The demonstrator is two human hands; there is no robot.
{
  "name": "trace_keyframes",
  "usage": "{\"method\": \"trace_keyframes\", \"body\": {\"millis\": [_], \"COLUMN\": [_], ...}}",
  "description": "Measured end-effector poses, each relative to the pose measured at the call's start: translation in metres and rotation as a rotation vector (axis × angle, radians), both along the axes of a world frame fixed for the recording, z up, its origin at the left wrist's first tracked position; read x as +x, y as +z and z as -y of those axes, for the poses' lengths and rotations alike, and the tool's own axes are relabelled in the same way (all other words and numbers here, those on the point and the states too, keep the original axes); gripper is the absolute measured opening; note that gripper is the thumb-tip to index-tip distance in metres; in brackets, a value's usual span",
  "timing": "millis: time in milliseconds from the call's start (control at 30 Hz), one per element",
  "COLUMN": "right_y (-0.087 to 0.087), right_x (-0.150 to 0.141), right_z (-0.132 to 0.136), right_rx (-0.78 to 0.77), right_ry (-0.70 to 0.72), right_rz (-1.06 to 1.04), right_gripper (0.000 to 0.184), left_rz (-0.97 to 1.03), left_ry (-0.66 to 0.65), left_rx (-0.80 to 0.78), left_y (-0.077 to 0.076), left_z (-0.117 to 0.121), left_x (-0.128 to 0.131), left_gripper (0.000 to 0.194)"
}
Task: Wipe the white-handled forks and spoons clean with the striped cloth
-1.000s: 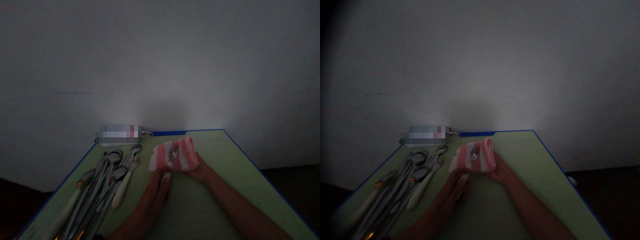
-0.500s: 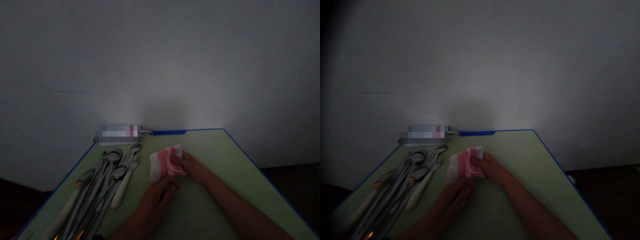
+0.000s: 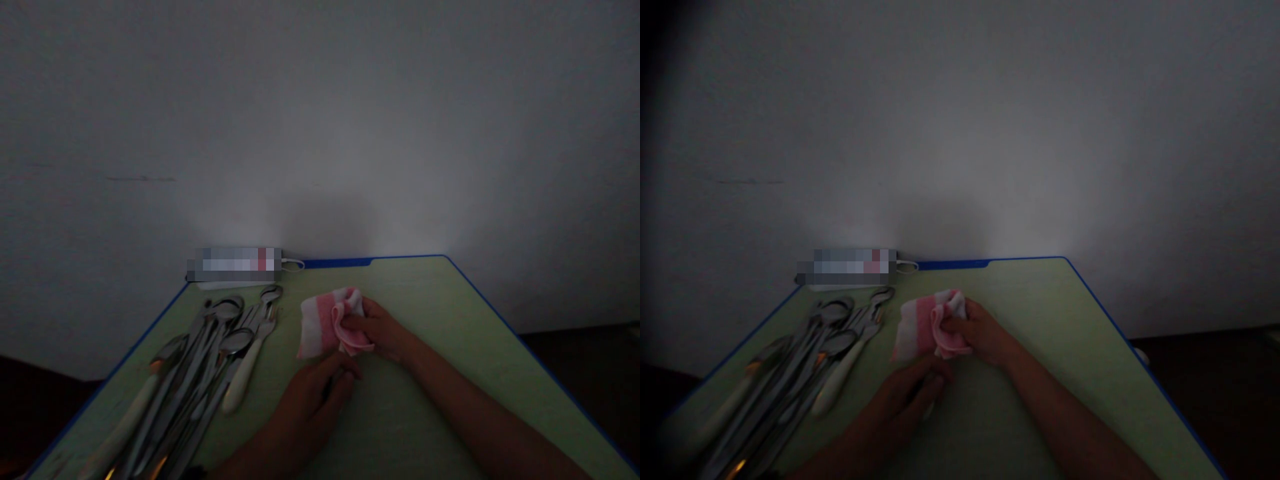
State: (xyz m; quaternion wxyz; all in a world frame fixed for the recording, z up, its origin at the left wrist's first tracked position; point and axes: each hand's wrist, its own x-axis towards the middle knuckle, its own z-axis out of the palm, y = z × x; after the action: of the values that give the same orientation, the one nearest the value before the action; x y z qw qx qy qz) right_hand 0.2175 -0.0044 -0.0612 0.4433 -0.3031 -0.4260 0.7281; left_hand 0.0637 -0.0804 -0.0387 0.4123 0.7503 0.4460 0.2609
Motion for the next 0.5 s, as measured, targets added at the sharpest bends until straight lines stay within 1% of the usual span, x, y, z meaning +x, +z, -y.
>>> {"method": "trace_keyframes", "body": {"millis": [67, 133, 167, 233, 333, 367, 433, 500], "right_y": [-0.001, -0.002, -0.003, -0.002, 0.003, 0.005, 0.009, 0.011], "right_x": [-0.001, -0.002, -0.003, -0.003, -0.001, 0.0, 0.002, 0.002], "right_z": [0.0, 0.0, 0.0, -0.002, -0.007, -0.008, -0.01, -0.01], "right_rx": [0.003, -0.005, -0.021, -0.107, -0.247, -0.263, -0.251, -0.252], "right_ry": [0.003, -0.024, -0.048, -0.071, 0.006, 0.031, 0.04, 0.032], "right_rz": [-0.004, -0.012, -0.02, -0.064, -0.243, -0.306, -0.388, -0.399], "right_gripper": [0.026, 0.025, 0.025, 0.027, 0.031, 0.032, 0.033, 0.034], "left_rz": [-0.002, 0.001, 0.006, 0.02, 0.066, 0.089, 0.14, 0.175], "left_ry": [0.005, 0.002, -0.004, -0.017, 0.031, 0.06, 0.113, 0.129], "left_rx": [-0.008, -0.021, -0.027, -0.047, -0.087, -0.102, -0.124, -0.145], "left_y": [0.002, 0.004, 0.005, 0.006, 0.004, 0.002, -0.001, -0.004], "left_z": [0.0, 0.0, 0.0, 0.0, 0.0, 0.0, 0.001, 0.002], "left_x": [0.0, 0.0, 0.0, -0.001, -0.002, -0.002, -0.002, -0.001], "left_gripper": [0.021, 0.022, 0.022, 0.023, 0.023, 0.023, 0.023, 0.023]}}
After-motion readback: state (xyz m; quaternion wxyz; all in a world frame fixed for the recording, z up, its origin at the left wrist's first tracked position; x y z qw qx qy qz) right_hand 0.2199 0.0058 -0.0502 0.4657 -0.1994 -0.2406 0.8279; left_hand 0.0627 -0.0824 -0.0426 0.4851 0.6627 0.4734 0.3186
